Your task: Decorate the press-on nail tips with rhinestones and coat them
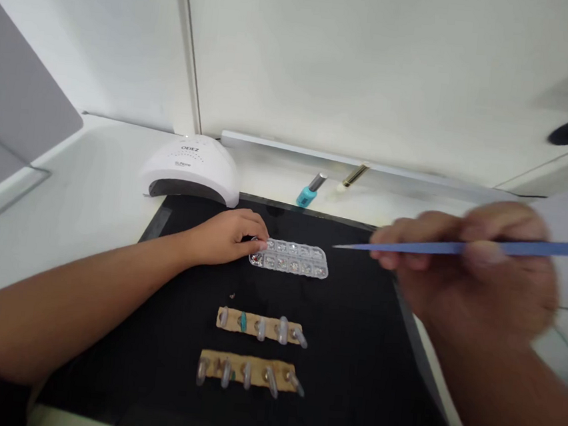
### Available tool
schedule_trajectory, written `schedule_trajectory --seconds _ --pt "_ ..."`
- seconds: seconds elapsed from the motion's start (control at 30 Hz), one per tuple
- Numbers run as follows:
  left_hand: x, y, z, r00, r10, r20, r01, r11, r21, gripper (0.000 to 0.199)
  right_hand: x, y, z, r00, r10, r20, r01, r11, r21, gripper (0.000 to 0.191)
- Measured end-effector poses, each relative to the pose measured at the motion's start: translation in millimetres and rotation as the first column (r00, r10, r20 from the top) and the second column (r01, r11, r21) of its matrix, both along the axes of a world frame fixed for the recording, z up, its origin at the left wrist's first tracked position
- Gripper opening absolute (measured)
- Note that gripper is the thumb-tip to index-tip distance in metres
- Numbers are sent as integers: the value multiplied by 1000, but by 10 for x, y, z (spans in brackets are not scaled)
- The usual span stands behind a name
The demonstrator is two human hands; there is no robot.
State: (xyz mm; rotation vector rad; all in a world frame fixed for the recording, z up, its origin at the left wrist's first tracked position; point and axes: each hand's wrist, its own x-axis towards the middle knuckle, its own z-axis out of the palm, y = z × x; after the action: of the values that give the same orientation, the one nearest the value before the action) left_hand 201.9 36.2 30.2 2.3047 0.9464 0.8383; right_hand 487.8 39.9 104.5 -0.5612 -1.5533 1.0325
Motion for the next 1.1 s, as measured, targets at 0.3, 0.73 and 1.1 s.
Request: schedule_trajectory --seconds 0.3,0.73,1.1 --pt "2 31 -30 1000 -18 16 19 999 -42 18 -521 178 -325 842 405 358 -414 909 -56 16" --pt "6 -2 53 1000 -17 -10 17 999 -46 15 -529 221 -420 718 423 553 -481 875 -44 10" --pt "-1 -2 44 1000 -16 -13 15 999 -51 16 -596 116 -443 743 215 633 -399 902 162 11"
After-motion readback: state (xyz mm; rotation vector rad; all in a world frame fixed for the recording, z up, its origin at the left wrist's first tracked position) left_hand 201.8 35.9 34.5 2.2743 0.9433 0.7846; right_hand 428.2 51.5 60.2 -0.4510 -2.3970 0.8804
